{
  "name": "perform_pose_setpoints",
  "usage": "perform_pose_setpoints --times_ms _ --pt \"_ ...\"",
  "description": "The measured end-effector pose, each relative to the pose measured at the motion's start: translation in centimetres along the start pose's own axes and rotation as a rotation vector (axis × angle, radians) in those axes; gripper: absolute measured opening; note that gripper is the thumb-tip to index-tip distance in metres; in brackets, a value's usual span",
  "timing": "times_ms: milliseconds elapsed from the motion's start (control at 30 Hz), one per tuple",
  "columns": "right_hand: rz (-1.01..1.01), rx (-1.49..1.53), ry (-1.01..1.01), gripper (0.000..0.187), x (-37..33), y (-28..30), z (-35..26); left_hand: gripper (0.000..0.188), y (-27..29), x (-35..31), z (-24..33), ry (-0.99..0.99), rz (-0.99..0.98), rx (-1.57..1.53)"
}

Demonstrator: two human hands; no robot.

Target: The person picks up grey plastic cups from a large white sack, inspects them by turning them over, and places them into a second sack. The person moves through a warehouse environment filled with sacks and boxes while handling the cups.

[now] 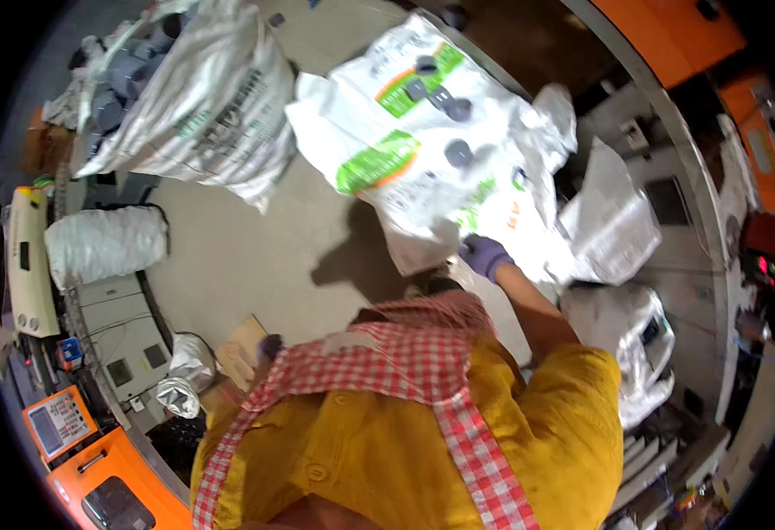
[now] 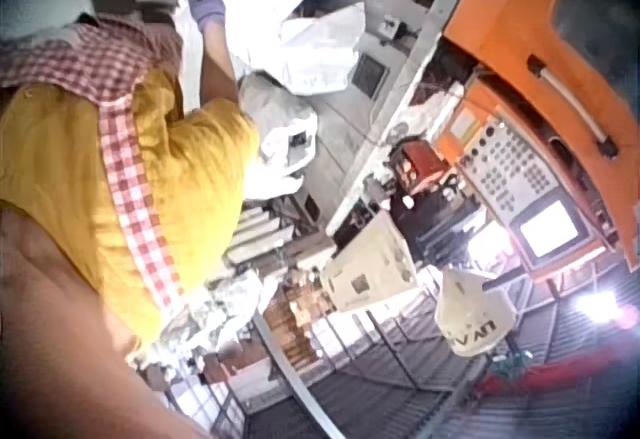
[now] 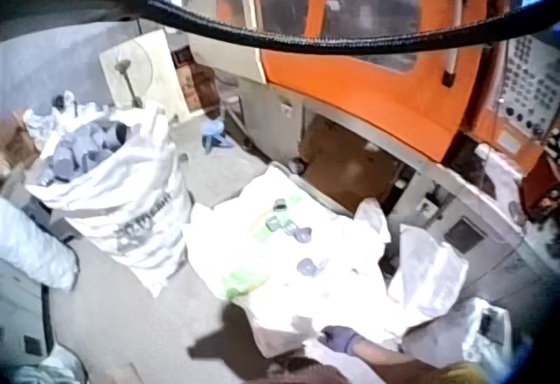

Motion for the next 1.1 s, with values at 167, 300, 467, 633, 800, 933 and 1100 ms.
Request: perform_pose_setpoints --times_ms 167,300,467,633,800,933,1100 --pt "-0.149 -0.138 0.132 0.043 9.3 -3.3 -2.0 0.045 -2.7 -1.0 14.6 -0.484 0.003 0.822" --pt "-0.079 -0.057 0.295 0.037 15.3 -0.5 -12.6 0.048 6.3 -10.2 30.8 -0.560 0.055 0.866" --pt "0.078 0.182 0.390 0.033 22.0 -1.2 -14.2 0.043 11.4 -5.1 38.0 -0.685 0.249 0.747" --pt "-0.054 0.081 0.032 0.030 26.6 -3.5 -8.6 0.043 7.1 11.7 40.4 -0.969 -0.075 1.094" --pt "0.182 0.190 -0.356 0.037 26.7 -2.5 1.5 0.033 8.3 16.1 57.9 -0.664 0.066 0.750" --pt "0.086 0.076 -0.407 0.036 27.5 -2.0 3.9 0.032 3.3 23.1 59.9 -1.169 0.390 1.016" --pt "0.031 0.153 -0.418 0.046 32.5 -2.3 8.8 0.019 -0.8 16.5 60.0 -1.331 0.141 0.986"
Point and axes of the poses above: each hand's wrist, its own x-axis towards the middle knuckle, its own y-axis out of the back of the hand, z = x × y, the point moved 5 cm from there along x, towards the middle knuckle, and after that the axes turned 10 degrees about x, right-handed, at the moved point
